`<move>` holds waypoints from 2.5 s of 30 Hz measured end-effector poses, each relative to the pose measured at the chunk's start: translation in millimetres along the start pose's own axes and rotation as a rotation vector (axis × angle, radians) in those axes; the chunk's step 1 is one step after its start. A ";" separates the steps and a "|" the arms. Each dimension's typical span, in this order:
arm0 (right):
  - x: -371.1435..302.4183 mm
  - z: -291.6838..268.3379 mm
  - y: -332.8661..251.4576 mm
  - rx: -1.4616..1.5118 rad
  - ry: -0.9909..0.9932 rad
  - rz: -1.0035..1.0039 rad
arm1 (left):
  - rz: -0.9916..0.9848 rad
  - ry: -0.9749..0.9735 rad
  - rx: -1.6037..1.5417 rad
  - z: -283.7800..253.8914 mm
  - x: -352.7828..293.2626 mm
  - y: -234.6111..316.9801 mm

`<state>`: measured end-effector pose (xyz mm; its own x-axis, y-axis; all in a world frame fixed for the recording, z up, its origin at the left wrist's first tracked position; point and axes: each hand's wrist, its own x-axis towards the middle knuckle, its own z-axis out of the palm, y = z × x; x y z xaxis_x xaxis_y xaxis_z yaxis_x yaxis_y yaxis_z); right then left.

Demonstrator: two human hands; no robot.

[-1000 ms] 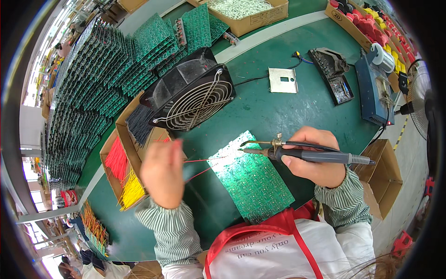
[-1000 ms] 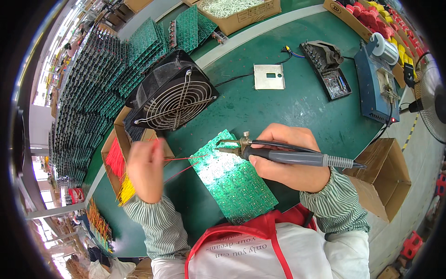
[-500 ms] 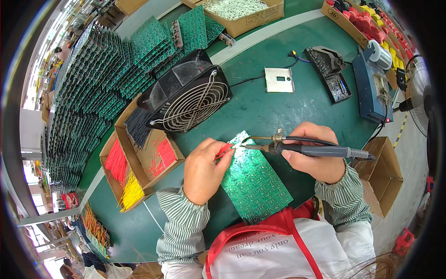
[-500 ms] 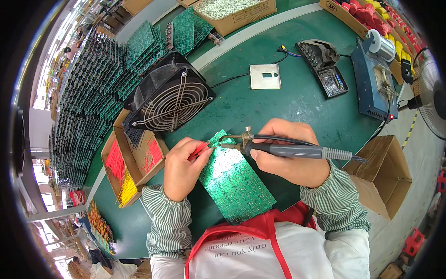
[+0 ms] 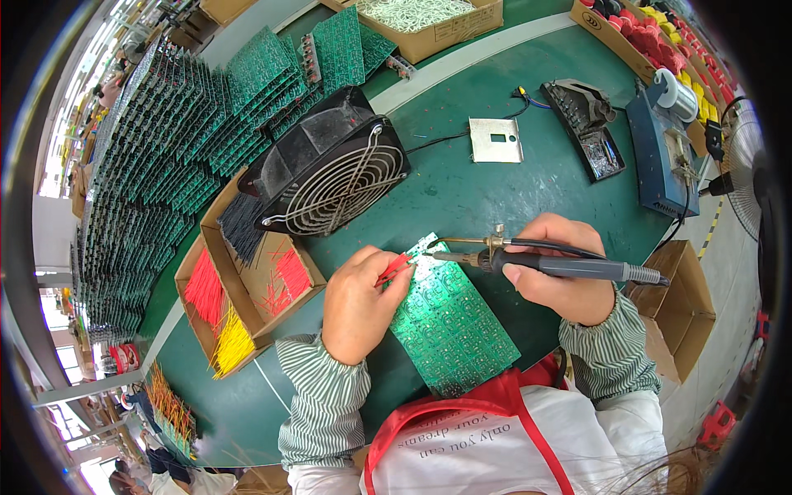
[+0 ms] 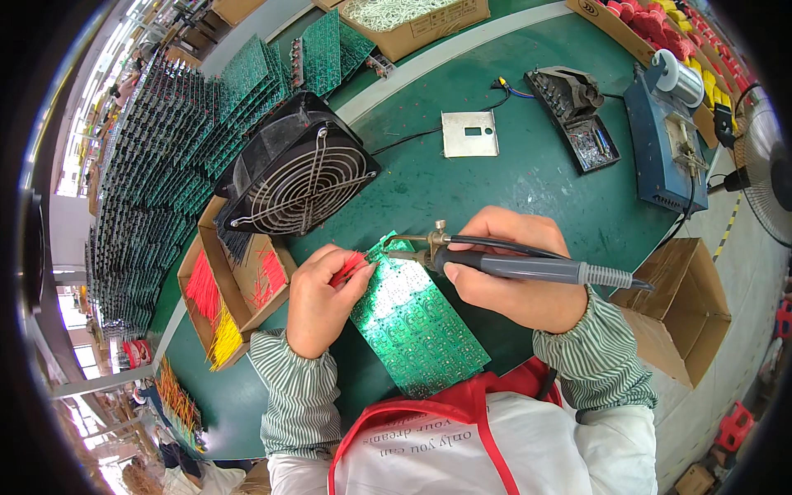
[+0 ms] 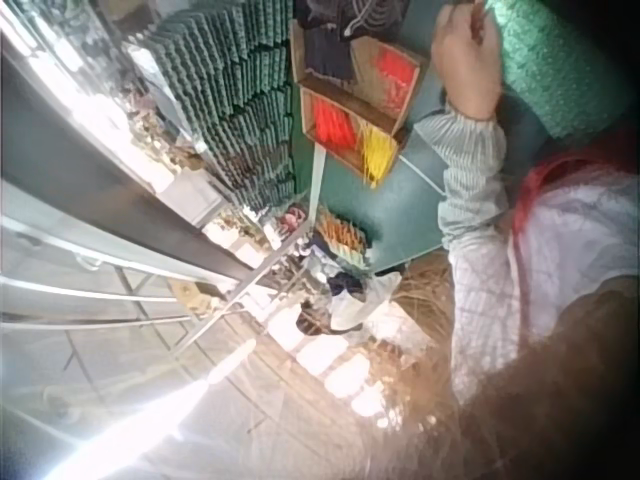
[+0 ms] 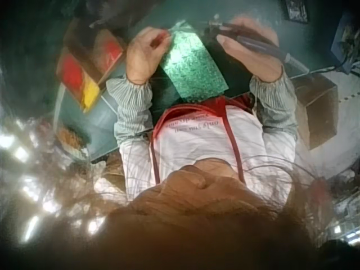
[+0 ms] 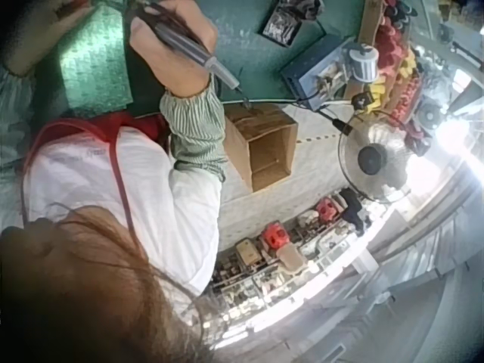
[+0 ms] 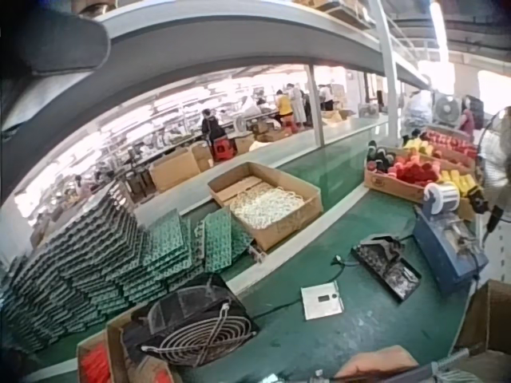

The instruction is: The person solders wires onto circuit boards using a soldering iron, sets completed boards aside, and retrieves additional wires and boards by hand to continue soldering.

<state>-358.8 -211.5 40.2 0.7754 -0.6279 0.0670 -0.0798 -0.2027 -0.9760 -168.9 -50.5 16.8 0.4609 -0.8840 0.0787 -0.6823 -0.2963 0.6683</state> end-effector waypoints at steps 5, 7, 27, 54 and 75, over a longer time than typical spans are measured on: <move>-2.1 -5.6 1.2 -0.029 0.008 -0.007 | -0.014 0.039 -0.045 -13.4 -0.6 -0.4; -3.6 -8.3 -0.6 -0.028 0.007 -0.008 | 0.068 0.253 0.224 -36.8 -2.8 -12.5; -3.2 -15.6 5.8 -0.027 0.032 0.025 | 0.000 0.015 -0.014 16.1 16.8 14.6; -29.6 0.7 -2.0 -0.014 -0.133 -0.097 | -0.067 0.102 0.141 -30.5 -58.6 8.9; -23.9 25.7 1.2 0.002 -0.223 -0.072 | -0.145 -0.013 -0.075 -12.1 -61.0 -3.3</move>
<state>-361.4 -177.4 32.1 0.8985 -0.4299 0.0891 -0.0181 -0.2389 -0.9709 -187.9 8.8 18.7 0.5437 -0.8387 -0.0322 -0.5644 -0.3937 0.7256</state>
